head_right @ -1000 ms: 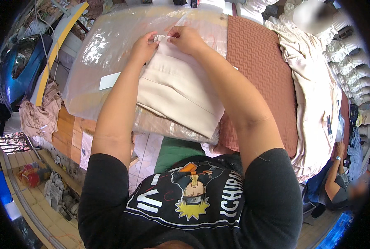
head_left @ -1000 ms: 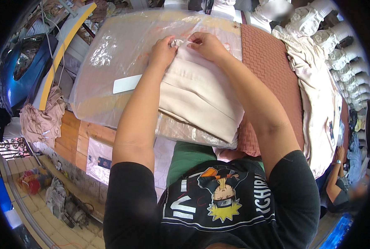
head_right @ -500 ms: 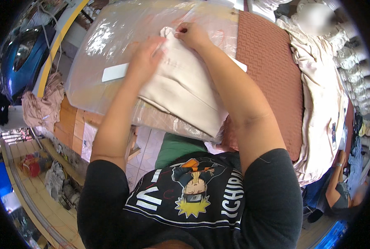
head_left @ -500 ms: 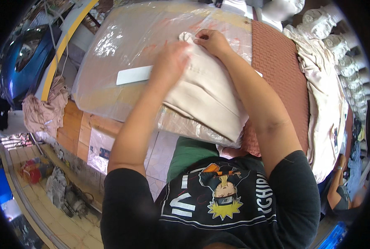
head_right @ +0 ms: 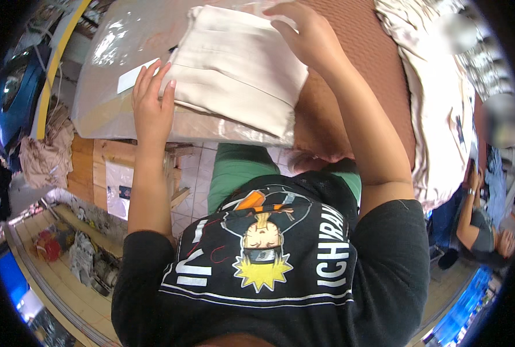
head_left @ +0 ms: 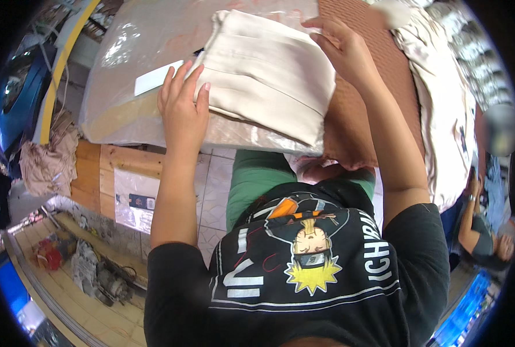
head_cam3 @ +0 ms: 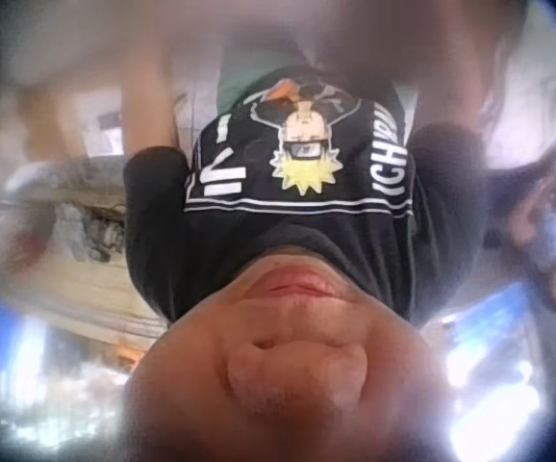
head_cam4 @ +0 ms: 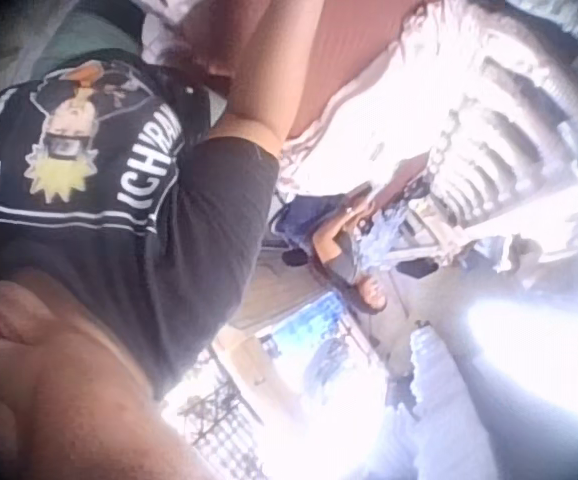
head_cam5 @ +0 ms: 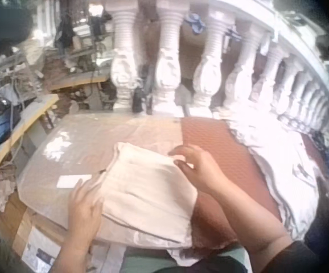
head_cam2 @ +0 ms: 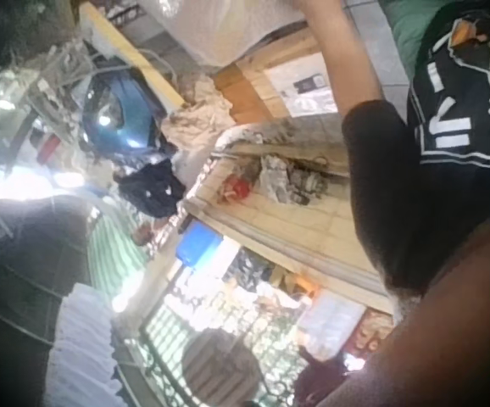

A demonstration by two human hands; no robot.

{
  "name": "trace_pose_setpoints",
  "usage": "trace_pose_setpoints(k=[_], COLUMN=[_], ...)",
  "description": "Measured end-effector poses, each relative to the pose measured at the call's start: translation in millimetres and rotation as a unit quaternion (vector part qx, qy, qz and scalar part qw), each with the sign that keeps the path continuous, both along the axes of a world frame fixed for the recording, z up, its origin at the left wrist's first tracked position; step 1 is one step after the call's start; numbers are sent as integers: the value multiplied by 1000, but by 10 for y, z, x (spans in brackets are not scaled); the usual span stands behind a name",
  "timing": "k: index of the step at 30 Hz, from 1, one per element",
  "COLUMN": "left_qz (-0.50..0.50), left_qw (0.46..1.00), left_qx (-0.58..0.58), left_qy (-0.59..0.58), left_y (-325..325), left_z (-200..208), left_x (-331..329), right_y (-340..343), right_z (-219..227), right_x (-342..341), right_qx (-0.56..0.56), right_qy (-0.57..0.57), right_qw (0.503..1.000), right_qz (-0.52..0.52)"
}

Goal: The person folds a light-colored shirt over a piece of cardboard, aligns the sleeves, and places the folded shirt into a plastic bag.

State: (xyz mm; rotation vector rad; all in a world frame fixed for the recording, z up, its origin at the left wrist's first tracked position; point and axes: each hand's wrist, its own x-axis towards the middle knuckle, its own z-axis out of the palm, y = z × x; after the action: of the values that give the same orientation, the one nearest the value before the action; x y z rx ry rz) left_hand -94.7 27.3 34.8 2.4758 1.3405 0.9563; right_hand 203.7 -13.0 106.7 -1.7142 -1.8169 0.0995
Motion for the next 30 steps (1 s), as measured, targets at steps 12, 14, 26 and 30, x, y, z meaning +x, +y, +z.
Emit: trace_pose_setpoints(k=[12,14,26,30], left_qz=[-117,-107,-113,-106], left_qw=[987,987,977,974], left_qx=[16,5,32,32], left_qy=[112,123,180,200], left_y=[-112,-107,-60,-86], left_z=[-120,-186,-242,-220], left_x=[1105,1136,1130,1138], right_y=[-846,-899,-653,-684], right_z=[-313,-473,-801,-826], right_x=[203,303,460,467], right_qx=[-26,-25,43,23], right_qy=[35,24,-78,-179], right_qw=[993,995,996,981], right_qz=[-105,-96,-21,-71])
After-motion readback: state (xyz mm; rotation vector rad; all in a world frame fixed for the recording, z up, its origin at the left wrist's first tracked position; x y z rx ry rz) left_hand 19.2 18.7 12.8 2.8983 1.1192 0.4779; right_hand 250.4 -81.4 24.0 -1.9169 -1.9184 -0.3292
